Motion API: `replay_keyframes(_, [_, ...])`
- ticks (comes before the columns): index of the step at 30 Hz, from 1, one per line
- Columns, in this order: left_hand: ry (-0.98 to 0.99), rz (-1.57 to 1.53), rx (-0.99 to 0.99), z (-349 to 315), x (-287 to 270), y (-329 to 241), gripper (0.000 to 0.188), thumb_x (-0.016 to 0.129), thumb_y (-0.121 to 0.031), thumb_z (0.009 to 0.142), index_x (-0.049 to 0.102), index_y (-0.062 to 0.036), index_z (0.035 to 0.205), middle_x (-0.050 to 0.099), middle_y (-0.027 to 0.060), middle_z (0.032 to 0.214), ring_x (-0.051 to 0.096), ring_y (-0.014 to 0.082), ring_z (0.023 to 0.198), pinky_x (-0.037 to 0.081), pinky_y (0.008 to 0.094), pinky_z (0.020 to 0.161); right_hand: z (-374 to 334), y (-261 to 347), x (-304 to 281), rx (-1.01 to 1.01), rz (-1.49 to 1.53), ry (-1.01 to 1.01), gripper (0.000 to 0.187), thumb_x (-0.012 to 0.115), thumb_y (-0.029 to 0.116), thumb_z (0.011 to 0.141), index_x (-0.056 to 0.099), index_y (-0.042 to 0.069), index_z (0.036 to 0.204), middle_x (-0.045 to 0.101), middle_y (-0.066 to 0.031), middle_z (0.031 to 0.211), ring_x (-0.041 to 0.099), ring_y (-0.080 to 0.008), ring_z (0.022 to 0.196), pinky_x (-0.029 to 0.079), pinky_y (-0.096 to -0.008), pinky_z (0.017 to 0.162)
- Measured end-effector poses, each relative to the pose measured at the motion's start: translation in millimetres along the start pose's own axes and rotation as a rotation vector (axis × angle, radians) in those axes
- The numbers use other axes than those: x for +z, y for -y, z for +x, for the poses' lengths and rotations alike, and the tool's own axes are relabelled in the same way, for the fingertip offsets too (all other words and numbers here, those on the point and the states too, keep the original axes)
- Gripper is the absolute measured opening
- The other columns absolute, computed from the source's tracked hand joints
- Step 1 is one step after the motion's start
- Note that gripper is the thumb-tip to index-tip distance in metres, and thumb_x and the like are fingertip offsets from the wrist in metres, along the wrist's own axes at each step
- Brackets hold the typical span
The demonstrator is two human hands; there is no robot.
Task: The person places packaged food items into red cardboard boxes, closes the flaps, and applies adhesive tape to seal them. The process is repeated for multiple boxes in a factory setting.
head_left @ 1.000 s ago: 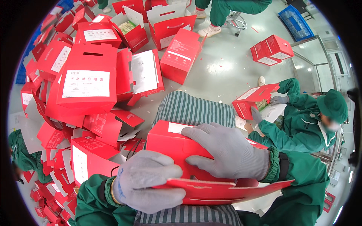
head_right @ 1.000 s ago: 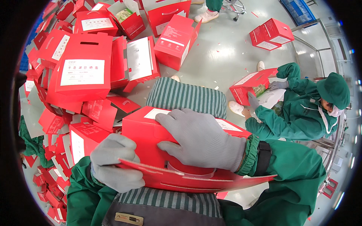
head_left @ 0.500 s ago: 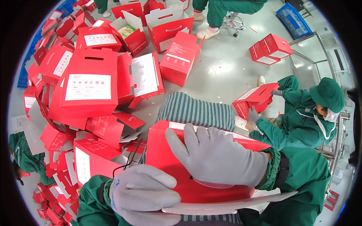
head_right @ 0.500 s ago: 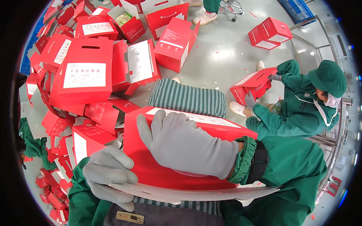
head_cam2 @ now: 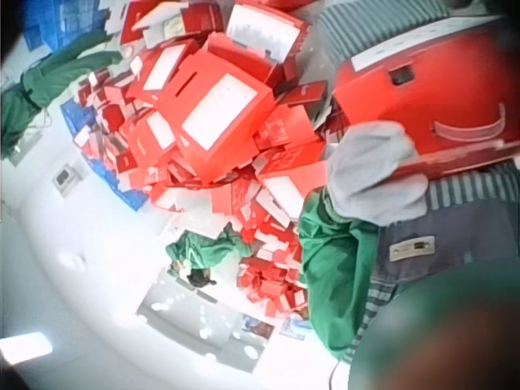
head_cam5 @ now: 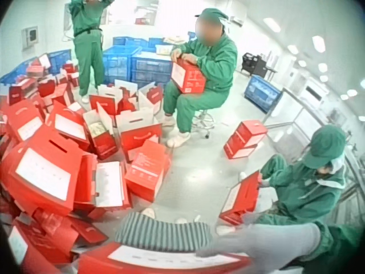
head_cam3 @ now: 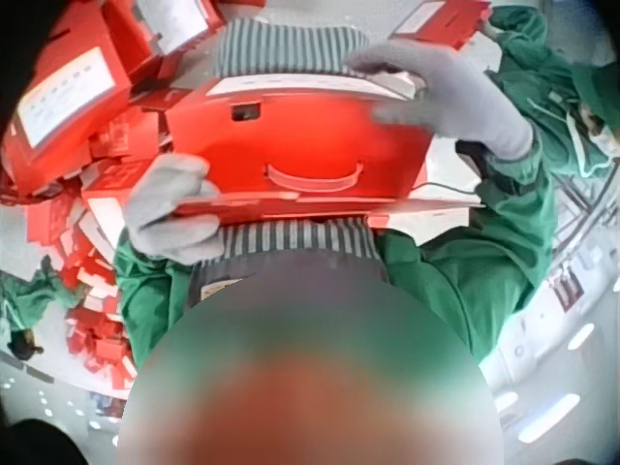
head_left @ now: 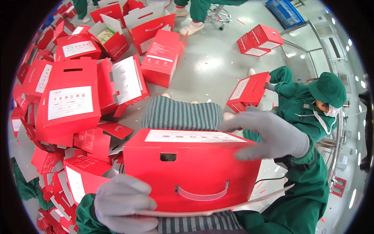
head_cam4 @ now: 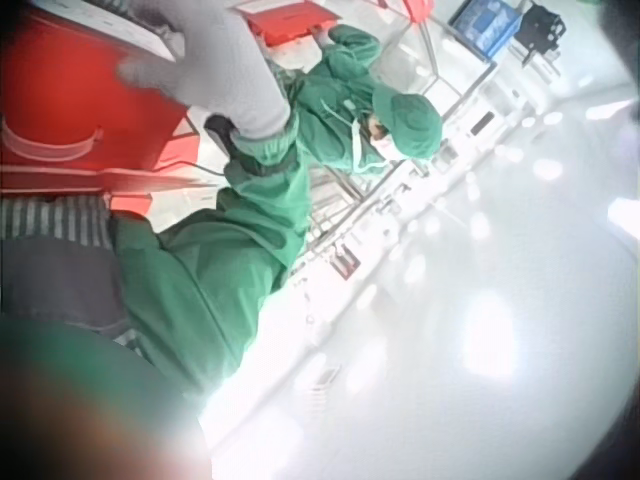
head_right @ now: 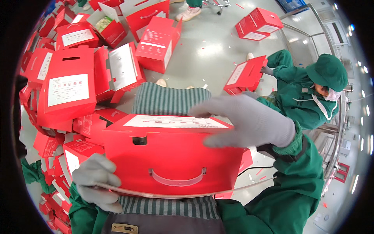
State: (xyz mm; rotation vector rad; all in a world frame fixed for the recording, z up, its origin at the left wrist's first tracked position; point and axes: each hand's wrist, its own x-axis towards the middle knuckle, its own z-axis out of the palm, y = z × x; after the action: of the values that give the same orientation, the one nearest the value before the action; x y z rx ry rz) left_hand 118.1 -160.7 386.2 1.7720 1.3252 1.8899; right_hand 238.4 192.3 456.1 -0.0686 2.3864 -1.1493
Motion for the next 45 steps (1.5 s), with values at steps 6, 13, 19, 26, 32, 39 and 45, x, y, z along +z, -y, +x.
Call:
replay_keyframes(6, [0.004, 0.098, -0.086, -5.7, -1.6, 9.0, 0.043, 0.091, -0.05, 0.075, 0.07, -0.0179, 0.094, 0.05, 0.0072, 0.106, 0.061, 0.0147, 0.064, 0.046, 0.0368, 0.075, -62.7, -24.7, 37.9, 0.053, -0.179, -0.168, 0.065, 0.087, 0.025, 0.078, 0.063, 0.007, 0.137, 0.067, -0.0167, 0.128, 0.067, -0.0341, 0.11, 0.055, -0.0402, 0.093])
replay_keyframes(13, [0.006, 0.194, -0.116, -11.4, 3.3, 8.1, 0.049, 0.092, -0.055, 0.069, 0.068, -0.0189, 0.092, 0.054, 0.0067, 0.103, 0.06, 0.0175, 0.074, 0.048, 0.0395, 0.075, -69.6, -36.6, 61.1, 0.021, -0.156, -0.317, 0.057, 0.085, 0.027, 0.081, 0.067, 0.007, 0.13, 0.069, -0.0158, 0.123, 0.069, -0.0341, 0.104, 0.056, -0.041, 0.088])
replay_keyframes(19, [0.023, 0.17, -0.127, -2.4, 8.8, 6.3, 0.047, 0.09, -0.051, 0.073, 0.068, -0.0158, 0.094, 0.055, 0.0106, 0.108, 0.061, 0.0234, 0.078, 0.049, 0.041, 0.073, -61.6, -16.4, 52.9, 0.088, -0.334, -0.237, 0.056, 0.085, 0.023, 0.08, 0.066, 0.007, 0.13, 0.072, -0.0144, 0.119, 0.072, -0.0323, 0.099, 0.059, -0.0393, 0.084])
replay_keyframes(26, [-0.114, 0.176, -0.228, -7.0, 16.5, 8.3, 0.046, 0.095, -0.039, 0.07, 0.077, -0.0097, 0.101, 0.058, 0.0126, 0.121, 0.067, 0.0364, 0.09, 0.055, 0.0457, 0.077, -50.6, -5.7, 29.7, -0.033, -0.531, -0.015, 0.039, 0.068, 0.026, 0.093, 0.06, 0.001, 0.122, 0.069, -0.0143, 0.101, 0.071, -0.0318, 0.089, 0.057, -0.0431, 0.07])
replay_keyframes(32, [-0.034, 0.303, -0.188, -2.2, 7.4, 6.9, 0.044, 0.093, -0.038, 0.073, 0.08, -0.0098, 0.105, 0.055, 0.0119, 0.132, 0.069, 0.0393, 0.105, 0.057, 0.0457, 0.085, -33.7, 0.4, 19.4, -0.147, -0.806, 0.132, 0.032, 0.06, 0.026, 0.097, 0.056, 0.002, 0.118, 0.064, -0.0095, 0.085, 0.069, -0.0292, 0.073, 0.052, -0.0425, 0.056])
replay_keyframes(39, [-0.085, 0.287, -0.209, -0.4, 15.5, -9.8, 0.044, 0.093, -0.02, 0.071, 0.08, -0.0087, 0.111, 0.06, 0.0205, 0.131, 0.064, 0.0373, 0.111, 0.053, 0.0427, 0.091, -43.0, 11.4, 22.9, -0.175, -0.855, 0.117, 0.033, 0.059, 0.024, 0.096, 0.056, 0.003, 0.121, 0.063, -0.0081, 0.082, 0.068, -0.0259, 0.068, 0.05, -0.0402, 0.05])
replay_keyframes(45, [-0.074, 0.23, -0.237, -3.2, 16.5, -13.0, 0.044, 0.092, -0.019, 0.072, 0.079, -0.0104, 0.113, 0.057, 0.0188, 0.138, 0.064, 0.035, 0.114, 0.053, 0.0402, 0.093, -50.1, 28.8, 27.2, -0.232, -1.107, -0.065, 0.029, 0.059, 0.023, 0.094, 0.055, 0.007, 0.118, 0.06, -0.0065, 0.077, 0.065, -0.0241, 0.061, 0.048, -0.0369, 0.048])
